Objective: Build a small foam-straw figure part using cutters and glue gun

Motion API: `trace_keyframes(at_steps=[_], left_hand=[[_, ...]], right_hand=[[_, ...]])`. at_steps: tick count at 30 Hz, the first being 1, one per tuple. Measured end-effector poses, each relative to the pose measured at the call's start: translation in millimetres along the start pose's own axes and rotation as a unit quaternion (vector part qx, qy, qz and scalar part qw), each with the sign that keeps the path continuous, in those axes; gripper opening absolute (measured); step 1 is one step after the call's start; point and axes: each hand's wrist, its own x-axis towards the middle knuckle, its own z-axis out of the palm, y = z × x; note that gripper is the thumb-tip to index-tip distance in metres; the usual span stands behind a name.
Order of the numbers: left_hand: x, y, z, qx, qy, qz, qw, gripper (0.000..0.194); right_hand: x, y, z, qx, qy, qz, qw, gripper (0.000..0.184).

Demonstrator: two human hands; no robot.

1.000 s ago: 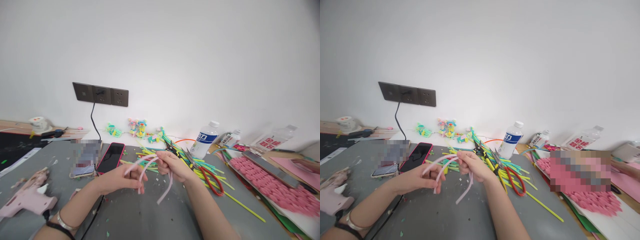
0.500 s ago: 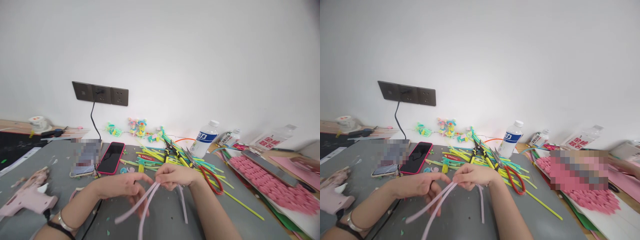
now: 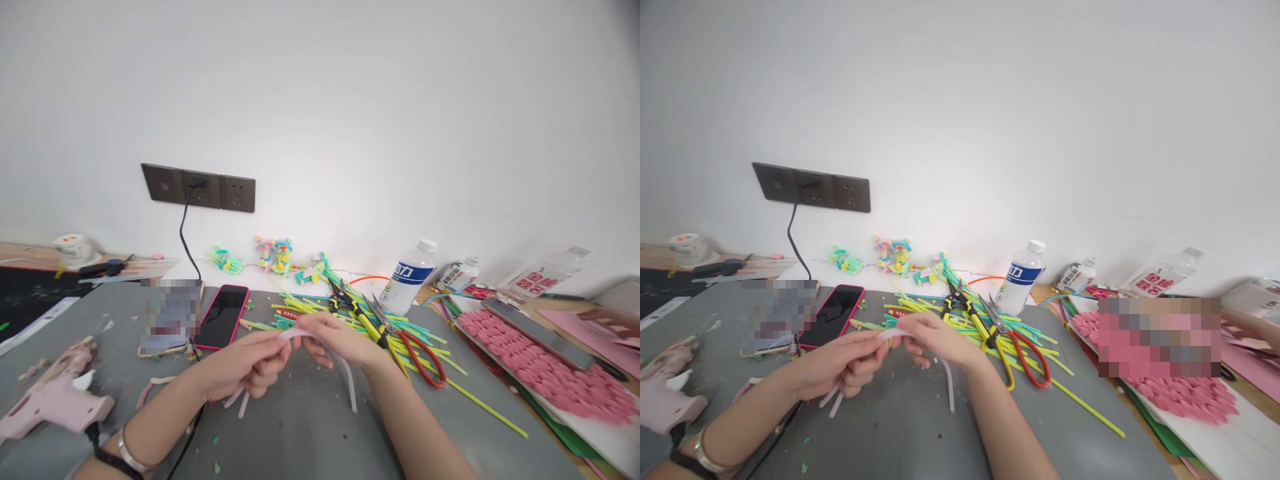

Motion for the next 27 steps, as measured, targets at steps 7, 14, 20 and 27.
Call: trace_keyframes(at_steps=[7,14,20,27], left_hand=[[0.0,13.0,-7.1,-0.11,0.102,0.197,0.969,0.032],[0.4,16.4,-5.4,-0.145,0.148,0.279,0.938,0.031],[2.2,14.3,-8.2,-0.13,0.152,0.261,0.944,0.033],[2.3,13.9,-7.4,-0.109,0.163,0.245,0.949,0.034]], right_hand=[[2.4,9.8,-38.0,-0.158,0.328,-0.132,0.922,0.043],[6.0,21.2,-33.8,-0.493,0.203,-0.075,0.842,0.005],[7.5,26.4,-32.5,-0.559,0.223,-0.024,0.798,0.011],[2.9,21.2,-36.2,-0.548,0.232,-0.029,0.803,0.012]])
